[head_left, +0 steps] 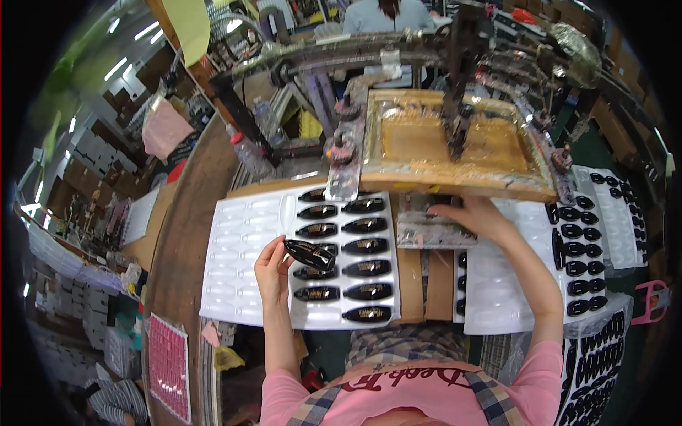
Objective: Screen printing gold patterns onto black hair clips using a manual printing machine.
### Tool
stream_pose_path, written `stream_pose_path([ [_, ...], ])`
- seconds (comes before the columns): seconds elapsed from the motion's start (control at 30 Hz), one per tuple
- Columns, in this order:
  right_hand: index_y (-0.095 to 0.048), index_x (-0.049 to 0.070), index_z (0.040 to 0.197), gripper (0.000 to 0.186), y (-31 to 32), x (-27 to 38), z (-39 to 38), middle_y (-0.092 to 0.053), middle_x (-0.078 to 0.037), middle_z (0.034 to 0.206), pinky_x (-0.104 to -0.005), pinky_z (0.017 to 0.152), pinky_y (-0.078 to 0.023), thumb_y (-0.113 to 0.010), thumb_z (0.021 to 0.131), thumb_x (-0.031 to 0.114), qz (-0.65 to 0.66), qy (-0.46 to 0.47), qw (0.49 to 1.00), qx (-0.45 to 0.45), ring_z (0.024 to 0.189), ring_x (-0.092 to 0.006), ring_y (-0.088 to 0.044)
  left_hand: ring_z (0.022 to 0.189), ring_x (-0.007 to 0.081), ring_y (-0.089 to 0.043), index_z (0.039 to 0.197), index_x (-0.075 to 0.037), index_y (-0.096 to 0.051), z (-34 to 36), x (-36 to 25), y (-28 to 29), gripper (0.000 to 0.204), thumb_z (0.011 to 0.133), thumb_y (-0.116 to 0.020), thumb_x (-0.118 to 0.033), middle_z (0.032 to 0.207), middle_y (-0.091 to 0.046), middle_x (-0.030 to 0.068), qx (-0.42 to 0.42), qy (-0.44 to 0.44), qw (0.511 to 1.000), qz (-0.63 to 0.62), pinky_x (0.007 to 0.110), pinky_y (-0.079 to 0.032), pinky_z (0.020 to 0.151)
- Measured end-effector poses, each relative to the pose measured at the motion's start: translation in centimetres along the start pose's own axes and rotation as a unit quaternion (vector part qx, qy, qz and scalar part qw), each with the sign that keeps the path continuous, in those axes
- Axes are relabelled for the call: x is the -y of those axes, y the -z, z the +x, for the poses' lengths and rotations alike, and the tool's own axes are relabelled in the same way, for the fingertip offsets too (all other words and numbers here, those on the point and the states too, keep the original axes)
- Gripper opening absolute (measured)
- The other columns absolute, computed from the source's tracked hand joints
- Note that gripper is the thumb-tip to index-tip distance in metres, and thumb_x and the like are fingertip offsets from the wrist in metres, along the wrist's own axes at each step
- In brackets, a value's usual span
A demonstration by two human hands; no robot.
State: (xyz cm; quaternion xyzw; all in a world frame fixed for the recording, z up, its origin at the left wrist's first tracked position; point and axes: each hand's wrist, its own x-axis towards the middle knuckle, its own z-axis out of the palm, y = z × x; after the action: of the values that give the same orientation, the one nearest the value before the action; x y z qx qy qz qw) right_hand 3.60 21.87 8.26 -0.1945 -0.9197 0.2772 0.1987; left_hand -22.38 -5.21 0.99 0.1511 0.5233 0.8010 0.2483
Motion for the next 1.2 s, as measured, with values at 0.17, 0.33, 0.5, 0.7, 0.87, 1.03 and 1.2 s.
stream_pose_path([
  [0.17, -0.05, -0.001, 0.108, 0.053, 0.0, 0.8, 0.0, -0.055, -0.021, 0.098, -0.0357, 0.078, -0.041, -0.061, 0.074, 0.038, 0.012, -0.034, 0.999, 0.018, 0.091, -0.0366, -0.052, 0.077, 0.0085, -0.057, 0.11, 0.001, -0.052, -4.6, 0.3, 0.1, 0.028, 0.083, -0.053, -0.006, 0.094, -0.06, 0.0074, -0.028, -0.02, 0.999, 0.006, 0.02, -0.049, 0.064],
  [0.33, -0.038, -0.004, 0.12, 0.056, 1.2, 0.1, -3.6, -0.04, -0.025, 0.121, -0.0372, 0.093, -0.032, -0.058, 0.079, 0.028, -0.092, -0.036, 0.995, -0.025, 0.112, -0.0372, -0.04, 0.082, 0.0105, -0.057, 0.11, 0.002, -0.052, -6.0, 0.4, 0.3, 0.027, 0.083, -0.053, -0.005, 0.096, -0.059, 0.0091, -0.023, -0.001, 1.0, 0.006, 0.021, -0.049, 0.067],
  [0.5, -0.036, -0.001, 0.123, 0.049, 3.4, -0.6, -8.6, -0.036, -0.02, 0.129, -0.0369, 0.095, -0.031, -0.054, 0.082, 0.019, -0.054, -0.057, 0.99, -0.116, 0.118, -0.0304, -0.037, 0.087, 0.0132, -0.057, 0.11, 0.002, -0.051, -7.8, 0.1, 2.1, 0.028, 0.083, -0.053, -0.005, 0.098, -0.058, 0.0104, -0.054, -0.023, 0.995, 0.082, 0.024, -0.048, 0.073],
  [0.7, -0.039, 0.001, 0.124, 0.047, 5.0, -2.9, -14.9, -0.038, -0.012, 0.13, -0.0341, 0.093, -0.033, -0.054, 0.081, 0.014, -0.075, -0.178, 0.968, -0.16, 0.116, -0.0248, -0.04, 0.087, 0.0107, -0.054, 0.102, 0.001, -0.051, -11.3, 1.9, 6.6, 0.018, 0.084, -0.05, -0.003, 0.098, -0.058, 0.009, -0.115, -0.025, 0.984, 0.137, 0.022, -0.046, 0.073],
  [0.87, -0.042, 0.002, 0.121, 0.043, 7.1, -4.0, -17.4, -0.044, -0.012, 0.125, -0.0315, 0.094, -0.031, -0.054, 0.082, 0.012, -0.088, -0.206, 0.95, -0.215, 0.115, -0.0221, -0.041, 0.087, 0.0107, -0.054, 0.095, 0.0, -0.056, -12.2, 5.0, 7.7, 0.013, 0.083, -0.052, -0.004, 0.095, -0.059, 0.0069, -0.104, -0.042, 0.954, 0.277, 0.022, -0.042, 0.074],
  [1.03, -0.05, 0.001, 0.111, 0.032, 10.8, -5.4, -18.7, -0.054, -0.011, 0.108, -0.0271, 0.073, -0.042, -0.055, 0.082, 0.014, -0.115, -0.266, 0.905, -0.312, 0.088, -0.0181, -0.054, 0.09, 0.0195, -0.054, 0.094, 0.005, -0.057, -12.8, 4.8, 7.9, 0.016, 0.08, -0.054, -0.003, 0.098, -0.058, 0.013, -0.07, -0.086, 0.888, 0.446, 0.028, -0.04, 0.081],
  [1.2, -0.049, 0.0, 0.107, 0.046, 10.4, -9.3, -22.5, -0.051, -0.016, 0.105, -0.0374, 0.072, -0.044, -0.057, 0.078, 0.035, -0.297, -0.364, 0.856, -0.218, 0.087, -0.0331, -0.054, 0.094, 0.0231, -0.053, 0.106, 0.005, -0.053, -11.9, 3.2, 7.3, 0.027, 0.08, -0.054, -0.004, 0.103, -0.057, 0.0154, -0.104, -0.131, 0.842, 0.513, 0.032, -0.039, 0.085],
])
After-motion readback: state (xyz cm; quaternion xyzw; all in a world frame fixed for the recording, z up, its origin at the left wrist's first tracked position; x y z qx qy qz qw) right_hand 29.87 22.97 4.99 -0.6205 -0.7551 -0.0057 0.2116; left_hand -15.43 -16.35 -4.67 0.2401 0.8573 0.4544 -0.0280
